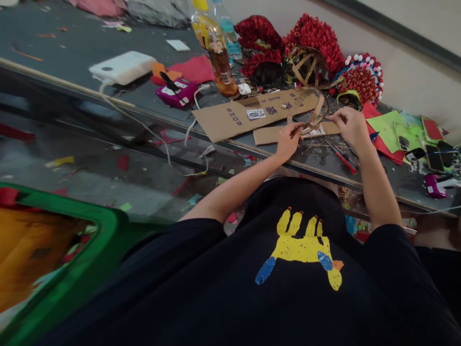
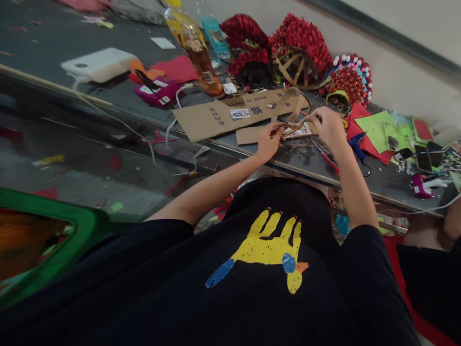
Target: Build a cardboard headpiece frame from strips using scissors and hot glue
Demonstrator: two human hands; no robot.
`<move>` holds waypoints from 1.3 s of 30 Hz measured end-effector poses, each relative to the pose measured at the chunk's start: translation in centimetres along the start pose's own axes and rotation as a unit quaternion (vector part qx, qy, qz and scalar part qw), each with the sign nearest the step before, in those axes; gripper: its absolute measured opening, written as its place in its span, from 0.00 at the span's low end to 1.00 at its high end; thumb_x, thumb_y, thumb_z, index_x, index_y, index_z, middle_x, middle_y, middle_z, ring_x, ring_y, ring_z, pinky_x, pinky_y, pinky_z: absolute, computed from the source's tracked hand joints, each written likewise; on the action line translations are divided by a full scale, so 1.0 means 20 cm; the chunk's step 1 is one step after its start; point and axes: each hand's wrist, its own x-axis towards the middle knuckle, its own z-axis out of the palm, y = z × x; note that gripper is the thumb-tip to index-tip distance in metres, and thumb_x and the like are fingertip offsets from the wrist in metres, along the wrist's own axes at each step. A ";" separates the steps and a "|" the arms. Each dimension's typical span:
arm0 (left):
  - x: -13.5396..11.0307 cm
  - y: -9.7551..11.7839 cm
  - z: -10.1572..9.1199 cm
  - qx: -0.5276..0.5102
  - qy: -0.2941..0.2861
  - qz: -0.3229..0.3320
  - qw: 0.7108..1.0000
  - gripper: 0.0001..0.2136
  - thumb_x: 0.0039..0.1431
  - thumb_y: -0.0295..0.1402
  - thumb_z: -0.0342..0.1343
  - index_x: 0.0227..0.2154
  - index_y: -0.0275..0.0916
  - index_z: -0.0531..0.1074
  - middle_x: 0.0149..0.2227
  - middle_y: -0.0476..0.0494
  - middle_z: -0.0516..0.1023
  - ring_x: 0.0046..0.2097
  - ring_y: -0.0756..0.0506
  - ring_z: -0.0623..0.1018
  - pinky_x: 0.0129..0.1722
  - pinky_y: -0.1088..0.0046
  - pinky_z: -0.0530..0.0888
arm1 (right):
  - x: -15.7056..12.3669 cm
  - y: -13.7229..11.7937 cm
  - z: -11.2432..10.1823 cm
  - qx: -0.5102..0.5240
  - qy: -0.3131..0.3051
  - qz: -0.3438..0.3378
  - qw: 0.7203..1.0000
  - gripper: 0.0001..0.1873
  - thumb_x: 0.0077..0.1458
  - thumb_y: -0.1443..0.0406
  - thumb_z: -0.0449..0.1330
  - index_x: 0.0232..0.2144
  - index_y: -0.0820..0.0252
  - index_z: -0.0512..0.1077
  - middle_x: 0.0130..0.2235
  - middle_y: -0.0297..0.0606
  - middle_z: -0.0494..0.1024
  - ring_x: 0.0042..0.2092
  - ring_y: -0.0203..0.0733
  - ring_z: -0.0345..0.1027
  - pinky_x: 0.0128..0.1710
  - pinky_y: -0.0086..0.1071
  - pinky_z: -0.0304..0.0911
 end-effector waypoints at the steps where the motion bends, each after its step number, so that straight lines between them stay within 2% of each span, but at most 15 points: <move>1: 0.00 0.00 0.00 0.000 0.002 -0.002 1.000 0.19 0.61 0.50 0.50 0.42 0.39 0.73 0.35 0.44 0.78 0.25 0.54 0.75 0.19 0.82 0.69 | -0.01 0.01 0.01 -0.010 -0.026 0.006 1.000 0.17 0.60 0.54 0.53 0.32 0.57 0.75 0.35 0.40 0.78 0.39 0.43 0.69 0.41 0.36 0.63; 4: 0.01 0.00 0.00 0.009 0.014 -0.010 1.000 0.21 0.60 0.52 0.49 0.42 0.39 0.73 0.34 0.44 0.79 0.25 0.53 0.75 0.20 0.80 0.70 | -0.08 0.03 0.03 -0.032 -0.095 0.047 0.994 0.14 0.58 0.57 0.54 0.31 0.58 0.76 0.35 0.40 0.78 0.38 0.44 0.69 0.41 0.37 0.63; 6: 0.01 0.00 0.00 0.019 0.021 -0.012 1.000 0.21 0.61 0.52 0.49 0.42 0.39 0.73 0.35 0.43 0.79 0.27 0.52 0.77 0.22 0.79 0.72 | -0.13 0.05 0.04 -0.033 -0.117 0.071 0.990 0.12 0.58 0.60 0.55 0.33 0.58 0.76 0.37 0.41 0.79 0.38 0.46 0.70 0.41 0.38 0.64; 9: 0.01 -0.02 -0.01 0.027 0.018 -0.007 0.999 0.22 0.62 0.51 0.47 0.44 0.38 0.73 0.41 0.39 0.79 0.33 0.49 0.79 0.25 0.78 0.74 | -0.19 0.09 0.08 -0.042 -0.144 0.087 0.985 0.11 0.56 0.65 0.55 0.37 0.58 0.77 0.40 0.41 0.80 0.41 0.47 0.71 0.44 0.39 0.65; 12: 0.02 -0.06 0.00 0.037 0.010 0.010 0.999 0.24 0.63 0.51 0.44 0.50 0.39 0.70 0.50 0.35 0.76 0.42 0.45 0.80 0.30 0.75 0.77 | -0.20 0.13 0.14 -0.072 -0.182 0.072 0.978 0.13 0.55 0.68 0.55 0.40 0.58 0.77 0.44 0.43 0.80 0.46 0.49 0.71 0.48 0.41 0.64; 15: 0.02 -0.08 0.00 0.040 0.006 0.027 0.999 0.25 0.64 0.51 0.43 0.58 0.43 0.63 0.58 0.35 0.69 0.50 0.42 0.77 0.34 0.72 0.78 | -0.18 0.16 0.22 -0.109 -0.227 0.041 0.967 0.14 0.55 0.69 0.56 0.43 0.59 0.77 0.47 0.46 0.78 0.50 0.51 0.69 0.51 0.42 0.63; 19: 0.01 -0.07 0.01 0.018 -0.008 0.027 0.999 0.27 0.64 0.50 0.43 0.63 0.48 0.53 0.64 0.36 0.61 0.52 0.41 0.77 0.32 0.74 0.78 | -0.15 0.17 0.29 -0.130 -0.245 0.028 0.960 0.13 0.55 0.70 0.54 0.39 0.59 0.77 0.46 0.46 0.78 0.51 0.51 0.68 0.50 0.41 0.63; 23: 0.01 -0.03 0.00 0.023 0.018 0.018 0.999 0.26 0.64 0.48 0.44 0.63 0.51 0.52 0.64 0.36 0.60 0.50 0.41 0.77 0.33 0.72 0.78 | -0.13 0.20 0.30 -0.108 -0.195 0.057 0.973 0.12 0.57 0.70 0.52 0.38 0.61 0.75 0.45 0.47 0.78 0.48 0.51 0.69 0.48 0.42 0.64; 26: 0.01 -0.02 -0.01 0.056 0.037 0.023 0.997 0.25 0.64 0.50 0.41 0.62 0.52 0.52 0.61 0.36 0.63 0.49 0.43 0.77 0.35 0.72 0.77 | -0.09 0.23 0.24 -0.036 -0.100 0.085 0.991 0.11 0.60 0.63 0.52 0.40 0.59 0.72 0.42 0.43 0.79 0.44 0.47 0.70 0.46 0.41 0.64; 30: 0.00 -0.03 -0.02 0.081 0.060 0.031 0.994 0.25 0.63 0.53 0.41 0.59 0.51 0.57 0.57 0.36 0.66 0.47 0.43 0.76 0.32 0.71 0.76 | 0.03 0.23 0.05 0.034 0.080 0.095 0.992 0.18 0.63 0.51 0.49 0.42 0.56 0.68 0.40 0.38 0.77 0.40 0.39 0.68 0.42 0.36 0.65; 33: 0.00 -0.01 -0.02 0.074 0.072 0.024 0.994 0.22 0.62 0.52 0.44 0.53 0.48 0.63 0.52 0.36 0.70 0.44 0.45 0.76 0.30 0.72 0.74 | 0.10 0.20 -0.14 0.052 0.232 0.079 0.968 0.17 0.63 0.52 0.48 0.40 0.59 0.65 0.36 0.39 0.74 0.34 0.34 0.65 0.36 0.31 0.63; 35: -0.01 0.00 -0.02 0.071 0.058 0.024 0.995 0.19 0.63 0.51 0.45 0.48 0.45 0.67 0.46 0.38 0.73 0.41 0.46 0.75 0.29 0.74 0.72 | 0.11 0.18 -0.22 0.044 0.299 0.051 0.952 0.16 0.63 0.54 0.49 0.40 0.61 0.65 0.37 0.41 0.73 0.33 0.34 0.65 0.31 0.29 0.62; 36: -0.01 0.01 -0.02 0.072 0.046 0.024 0.996 0.18 0.63 0.50 0.46 0.45 0.43 0.69 0.42 0.40 0.75 0.39 0.47 0.75 0.29 0.75 0.71 | 0.10 0.19 -0.24 0.027 0.304 0.045 0.951 0.15 0.63 0.55 0.49 0.40 0.62 0.65 0.39 0.43 0.73 0.35 0.34 0.66 0.32 0.29 0.62; 37: -0.01 0.01 -0.02 0.075 0.033 0.022 0.996 0.17 0.63 0.48 0.46 0.41 0.41 0.70 0.38 0.41 0.75 0.37 0.48 0.75 0.29 0.75 0.71 | 0.08 0.20 -0.25 0.002 0.283 0.050 0.958 0.14 0.63 0.58 0.49 0.41 0.62 0.67 0.41 0.44 0.73 0.37 0.35 0.67 0.36 0.30 0.63; 39: 0.00 0.02 -0.01 0.089 0.008 0.018 0.996 0.14 0.63 0.44 0.48 0.37 0.39 0.71 0.34 0.44 0.76 0.34 0.49 0.74 0.30 0.75 0.70 | 0.03 0.24 -0.22 -0.062 0.180 0.093 0.977 0.12 0.61 0.65 0.53 0.45 0.64 0.69 0.47 0.47 0.73 0.45 0.39 0.68 0.47 0.35 0.62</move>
